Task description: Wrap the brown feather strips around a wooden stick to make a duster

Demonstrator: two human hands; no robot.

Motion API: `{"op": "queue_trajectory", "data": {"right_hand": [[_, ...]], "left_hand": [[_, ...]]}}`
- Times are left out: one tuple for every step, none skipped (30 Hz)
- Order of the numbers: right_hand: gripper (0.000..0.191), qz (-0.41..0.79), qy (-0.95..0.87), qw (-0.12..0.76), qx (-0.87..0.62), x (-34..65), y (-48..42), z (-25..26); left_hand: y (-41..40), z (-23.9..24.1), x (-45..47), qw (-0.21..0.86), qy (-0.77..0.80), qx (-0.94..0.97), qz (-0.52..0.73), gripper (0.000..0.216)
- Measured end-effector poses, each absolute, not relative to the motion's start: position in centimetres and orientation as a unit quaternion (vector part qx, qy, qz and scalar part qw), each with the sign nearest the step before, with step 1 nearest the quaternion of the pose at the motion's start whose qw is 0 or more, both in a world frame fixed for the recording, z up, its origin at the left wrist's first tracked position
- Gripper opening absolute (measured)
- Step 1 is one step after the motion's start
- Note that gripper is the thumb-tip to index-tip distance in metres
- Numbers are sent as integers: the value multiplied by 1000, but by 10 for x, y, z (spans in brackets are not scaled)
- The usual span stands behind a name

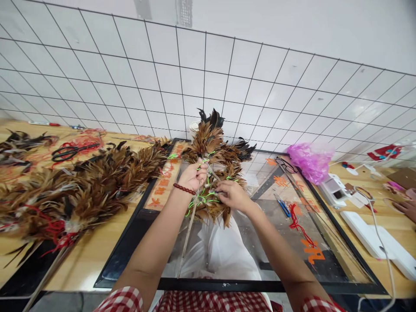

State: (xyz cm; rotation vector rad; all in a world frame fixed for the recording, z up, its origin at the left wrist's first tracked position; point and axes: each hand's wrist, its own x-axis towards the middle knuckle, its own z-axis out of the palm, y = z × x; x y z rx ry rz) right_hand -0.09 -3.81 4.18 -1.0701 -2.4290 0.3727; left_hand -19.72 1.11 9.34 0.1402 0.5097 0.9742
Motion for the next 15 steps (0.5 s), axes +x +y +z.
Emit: {"op": "queue_trajectory", "data": {"right_hand": [[22, 156, -875, 272, -369, 1, -39, 50], [23, 172, -867, 309, -351, 4, -39, 60], [24, 182, -859, 338, -338, 6, -39, 72], [24, 183, -854, 359, -329, 8, -37, 84], [23, 177, -852, 371, -323, 9, -34, 96], [22, 165, -855, 376, -318, 9, -29, 107], [21, 152, -860, 372, -314, 8, -23, 117], [20, 139, -867, 362, -313, 6, -16, 124], [19, 129, -875, 345, -312, 4, -9, 130], [17, 122, -883, 326, -313, 2, -2, 134], [15, 118, -888, 313, -317, -1, 5, 137], [13, 118, -888, 309, -321, -3, 10, 138], [12, 122, -883, 315, -325, -5, 14, 138], [12, 129, -876, 328, -330, -7, 16, 137], [11, 139, -865, 345, -337, -8, 18, 136]], "left_hand": [[11, 93, -196, 852, 242, 70, 459, 28], [11, 93, -196, 854, 243, 74, 455, 28], [10, 93, -194, 855, 244, 79, 451, 28], [10, 92, -193, 855, 246, 86, 448, 28], [10, 91, -191, 855, 249, 94, 444, 29], [9, 91, -189, 855, 256, 102, 440, 29], [8, 90, -186, 854, 266, 109, 434, 30], [7, 90, -184, 852, 279, 116, 427, 30], [5, 91, -181, 850, 294, 121, 420, 31], [3, 91, -179, 848, 307, 126, 414, 31], [2, 92, -176, 844, 316, 134, 412, 30], [0, 94, -174, 840, 321, 142, 413, 29], [-2, 95, -173, 836, 323, 153, 416, 28], [-3, 97, -171, 832, 324, 164, 420, 28], [-4, 98, -170, 829, 324, 173, 422, 27]]}}
